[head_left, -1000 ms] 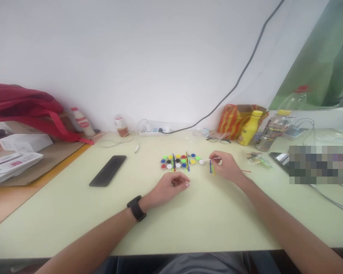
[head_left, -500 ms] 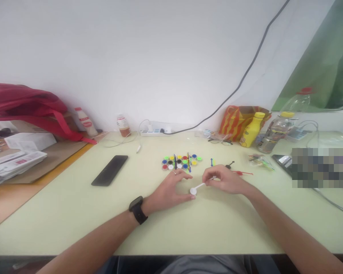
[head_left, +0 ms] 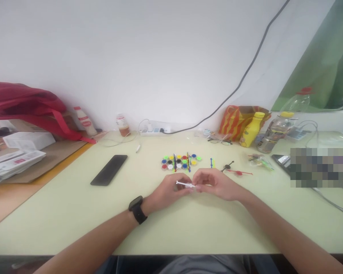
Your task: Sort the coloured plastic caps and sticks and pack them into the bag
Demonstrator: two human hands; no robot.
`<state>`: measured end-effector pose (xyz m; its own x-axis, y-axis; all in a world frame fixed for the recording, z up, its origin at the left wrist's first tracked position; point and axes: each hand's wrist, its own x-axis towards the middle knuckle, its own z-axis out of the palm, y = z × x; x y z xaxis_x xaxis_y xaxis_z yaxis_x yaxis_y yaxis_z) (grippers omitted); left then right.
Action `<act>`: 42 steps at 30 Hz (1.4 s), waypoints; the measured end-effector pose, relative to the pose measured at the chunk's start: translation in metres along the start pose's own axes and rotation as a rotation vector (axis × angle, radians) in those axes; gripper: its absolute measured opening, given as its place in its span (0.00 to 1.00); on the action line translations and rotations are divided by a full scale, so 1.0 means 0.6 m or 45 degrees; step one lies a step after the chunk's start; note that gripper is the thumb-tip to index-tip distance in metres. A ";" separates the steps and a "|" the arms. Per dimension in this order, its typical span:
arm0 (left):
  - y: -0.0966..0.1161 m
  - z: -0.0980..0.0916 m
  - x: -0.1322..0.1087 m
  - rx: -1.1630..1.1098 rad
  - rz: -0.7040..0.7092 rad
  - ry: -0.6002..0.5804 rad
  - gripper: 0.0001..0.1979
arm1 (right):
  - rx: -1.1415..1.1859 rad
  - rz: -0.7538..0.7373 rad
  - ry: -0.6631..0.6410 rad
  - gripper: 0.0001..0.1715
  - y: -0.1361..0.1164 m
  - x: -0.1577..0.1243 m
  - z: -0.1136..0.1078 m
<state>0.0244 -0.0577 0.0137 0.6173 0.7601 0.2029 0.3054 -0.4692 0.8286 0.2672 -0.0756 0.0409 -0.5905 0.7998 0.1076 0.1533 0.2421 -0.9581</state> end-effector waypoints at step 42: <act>0.002 0.000 -0.002 -0.181 0.080 0.042 0.11 | -0.309 -0.029 0.142 0.12 0.013 0.000 -0.004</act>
<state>0.0240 -0.0593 0.0144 0.6071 0.7468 0.2716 0.1596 -0.4494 0.8790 0.2705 -0.0725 0.0338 -0.5069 0.8451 0.1699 0.3342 0.3744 -0.8650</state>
